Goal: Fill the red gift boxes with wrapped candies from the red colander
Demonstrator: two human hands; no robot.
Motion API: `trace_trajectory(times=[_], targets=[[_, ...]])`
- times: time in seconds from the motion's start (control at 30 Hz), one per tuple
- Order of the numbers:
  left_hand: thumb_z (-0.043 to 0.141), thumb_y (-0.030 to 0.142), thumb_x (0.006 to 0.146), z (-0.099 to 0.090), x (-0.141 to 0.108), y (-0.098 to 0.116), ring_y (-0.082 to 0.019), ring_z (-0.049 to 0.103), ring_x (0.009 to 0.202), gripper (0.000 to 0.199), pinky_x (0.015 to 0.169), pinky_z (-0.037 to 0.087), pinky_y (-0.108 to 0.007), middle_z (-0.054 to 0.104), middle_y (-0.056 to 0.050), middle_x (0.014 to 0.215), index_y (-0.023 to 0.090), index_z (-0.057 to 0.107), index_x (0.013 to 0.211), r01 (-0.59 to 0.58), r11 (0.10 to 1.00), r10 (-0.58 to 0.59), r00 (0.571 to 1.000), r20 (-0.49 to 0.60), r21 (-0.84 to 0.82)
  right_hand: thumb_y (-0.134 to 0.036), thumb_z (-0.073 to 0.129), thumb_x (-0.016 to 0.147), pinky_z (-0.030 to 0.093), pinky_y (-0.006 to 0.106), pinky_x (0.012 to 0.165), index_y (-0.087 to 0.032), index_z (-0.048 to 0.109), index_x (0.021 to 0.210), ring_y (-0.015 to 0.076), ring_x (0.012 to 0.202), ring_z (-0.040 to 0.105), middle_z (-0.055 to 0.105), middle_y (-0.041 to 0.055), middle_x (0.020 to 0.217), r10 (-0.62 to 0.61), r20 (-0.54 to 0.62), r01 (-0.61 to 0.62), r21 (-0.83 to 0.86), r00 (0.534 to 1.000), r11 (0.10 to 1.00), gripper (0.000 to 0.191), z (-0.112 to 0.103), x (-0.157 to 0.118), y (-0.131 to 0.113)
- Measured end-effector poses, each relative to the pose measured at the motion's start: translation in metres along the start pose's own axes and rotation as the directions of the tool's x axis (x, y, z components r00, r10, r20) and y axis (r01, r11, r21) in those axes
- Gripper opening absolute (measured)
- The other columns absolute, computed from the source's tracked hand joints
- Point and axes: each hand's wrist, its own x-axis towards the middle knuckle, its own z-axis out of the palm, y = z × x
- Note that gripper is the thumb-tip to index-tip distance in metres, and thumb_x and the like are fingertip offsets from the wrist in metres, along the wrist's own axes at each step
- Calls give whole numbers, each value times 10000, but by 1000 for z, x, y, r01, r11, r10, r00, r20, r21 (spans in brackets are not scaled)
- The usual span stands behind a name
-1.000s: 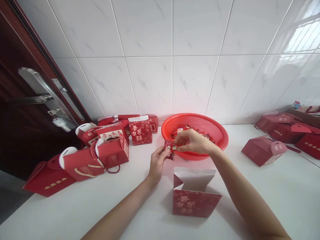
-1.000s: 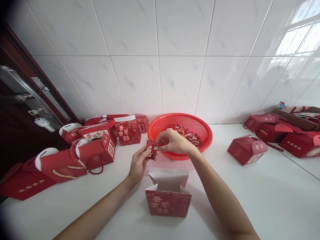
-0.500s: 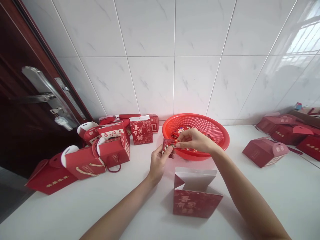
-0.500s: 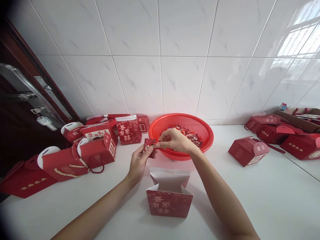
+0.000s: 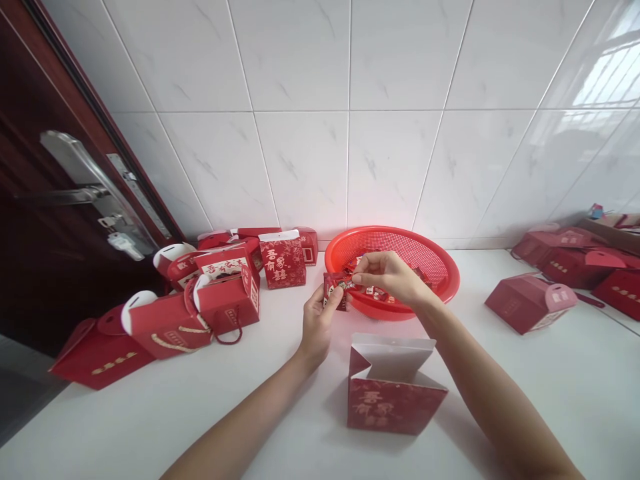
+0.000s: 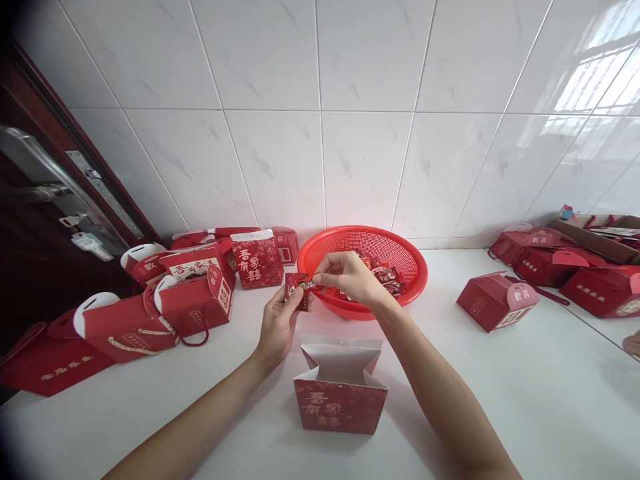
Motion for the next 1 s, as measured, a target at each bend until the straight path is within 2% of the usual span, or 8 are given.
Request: trace_trajectory(times=[0.13,0.23,0.33,0.47,0.67,0.8,1.0], targets=[[727,459,839,1,0,1,-136,556,671,288,682,456,-274,641,5,718,174,692,852,-26,1000,27,999,-19,5,-438,788,759,451,257,584,-161,667,755,146,646,627,684,21,670,-3,-15,2,-34,1000,999,303,1,-1,-2],[719,468,843,2,-1,3,-140,562,684,298,687,458,-276,663,-8,753,171,693,846,-31,999,31,999,-29,19,-446,774,780,409,244,535,-158,660,751,139,619,616,688,21,664,66,114,-55,-97,991,994,311,-1,-2,-2],[718,463,843,2,-1,2,-146,576,695,298,682,459,-280,680,-22,782,166,696,860,-18,1000,19,999,-27,18,-445,748,812,407,244,544,-160,611,661,124,610,592,669,16,649,31,198,-7,-121,980,993,351,0,-2,-2],[718,449,844,1,-1,-1,-139,567,671,285,672,459,-279,656,-8,739,166,700,877,6,1000,-6,1000,-6,-8,-466,699,854,413,251,553,-170,563,631,117,595,566,635,4,622,-20,223,51,-136,975,989,395,-1,-1,-2],[707,429,855,1,-2,0,-138,572,667,263,665,468,-277,657,-9,741,167,711,883,11,1000,-11,1000,23,28,-451,720,845,430,253,579,-168,594,664,119,615,571,651,3,660,-7,268,53,-163,963,985,359,-7,-1,-1],[706,431,853,3,-4,1,-150,587,697,264,661,484,-277,671,-17,753,169,713,892,-11,996,7,999,44,89,-459,710,860,433,243,577,-160,649,757,119,636,577,655,5,694,-8,238,50,-170,971,984,322,-8,-1,0],[716,447,835,2,-4,0,-157,598,703,296,663,494,-283,685,-28,771,164,714,922,-23,995,19,999,49,96,-464,712,860,458,252,597,-159,669,778,119,613,574,647,-1,670,-49,247,87,-147,968,985,319,-7,0,0]])
